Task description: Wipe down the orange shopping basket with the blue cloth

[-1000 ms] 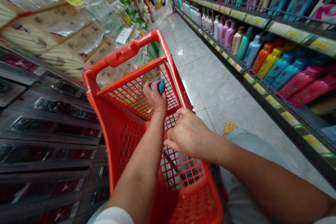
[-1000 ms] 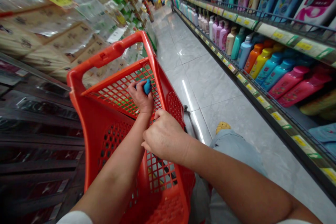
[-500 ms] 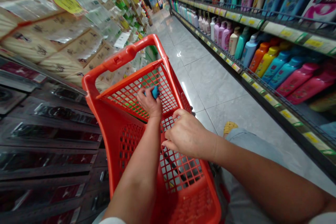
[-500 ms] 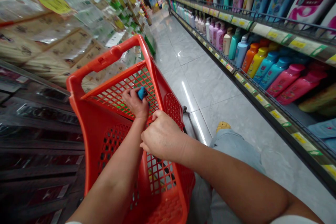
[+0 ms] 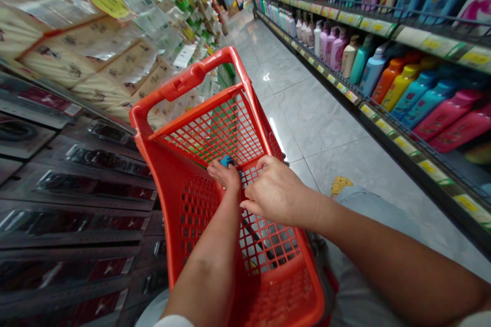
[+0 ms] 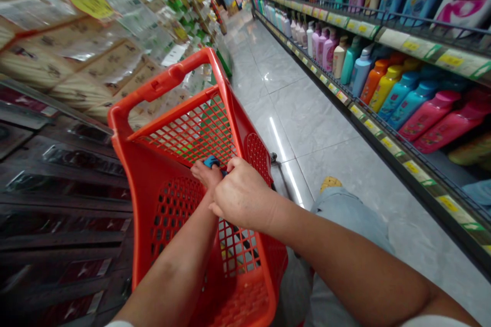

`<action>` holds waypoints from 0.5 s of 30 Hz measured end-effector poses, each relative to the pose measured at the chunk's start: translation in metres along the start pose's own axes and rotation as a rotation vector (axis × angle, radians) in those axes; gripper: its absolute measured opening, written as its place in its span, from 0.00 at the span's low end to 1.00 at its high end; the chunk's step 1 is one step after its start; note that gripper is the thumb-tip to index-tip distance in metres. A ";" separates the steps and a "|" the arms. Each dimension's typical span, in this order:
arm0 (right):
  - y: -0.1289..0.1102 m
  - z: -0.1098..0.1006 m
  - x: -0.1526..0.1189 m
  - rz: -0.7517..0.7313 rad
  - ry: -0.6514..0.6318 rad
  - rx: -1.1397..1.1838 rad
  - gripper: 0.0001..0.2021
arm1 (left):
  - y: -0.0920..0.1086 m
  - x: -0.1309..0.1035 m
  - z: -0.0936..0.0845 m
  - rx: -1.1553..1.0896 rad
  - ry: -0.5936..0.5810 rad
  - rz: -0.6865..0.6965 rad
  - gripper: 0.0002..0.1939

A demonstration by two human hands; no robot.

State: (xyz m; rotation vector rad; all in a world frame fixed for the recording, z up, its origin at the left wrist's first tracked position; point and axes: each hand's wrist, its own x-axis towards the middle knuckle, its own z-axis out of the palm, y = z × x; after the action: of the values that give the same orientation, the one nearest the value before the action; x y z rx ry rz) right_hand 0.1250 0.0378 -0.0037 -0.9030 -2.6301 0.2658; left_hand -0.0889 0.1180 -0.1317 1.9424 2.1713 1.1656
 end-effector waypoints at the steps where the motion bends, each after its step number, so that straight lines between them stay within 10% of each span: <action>1: 0.000 0.003 -0.001 -0.004 0.034 0.004 0.17 | 0.002 0.015 -0.004 0.021 0.112 -0.071 0.19; 5: 0.000 0.012 -0.003 -0.002 0.111 0.004 0.17 | 0.005 0.065 -0.019 0.089 0.435 -0.285 0.22; 8: -0.001 0.010 -0.002 0.009 0.097 0.002 0.17 | -0.007 0.052 -0.014 0.121 0.513 -0.413 0.21; 15: -0.003 0.009 0.001 0.009 0.060 0.020 0.17 | -0.039 -0.021 0.016 0.096 0.251 -0.501 0.20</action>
State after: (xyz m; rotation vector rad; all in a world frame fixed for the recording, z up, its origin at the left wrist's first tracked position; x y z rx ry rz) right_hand 0.1194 0.0354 -0.0112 -0.9026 -2.5650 0.2629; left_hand -0.1094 0.1100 -0.1732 1.2021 2.6590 1.2737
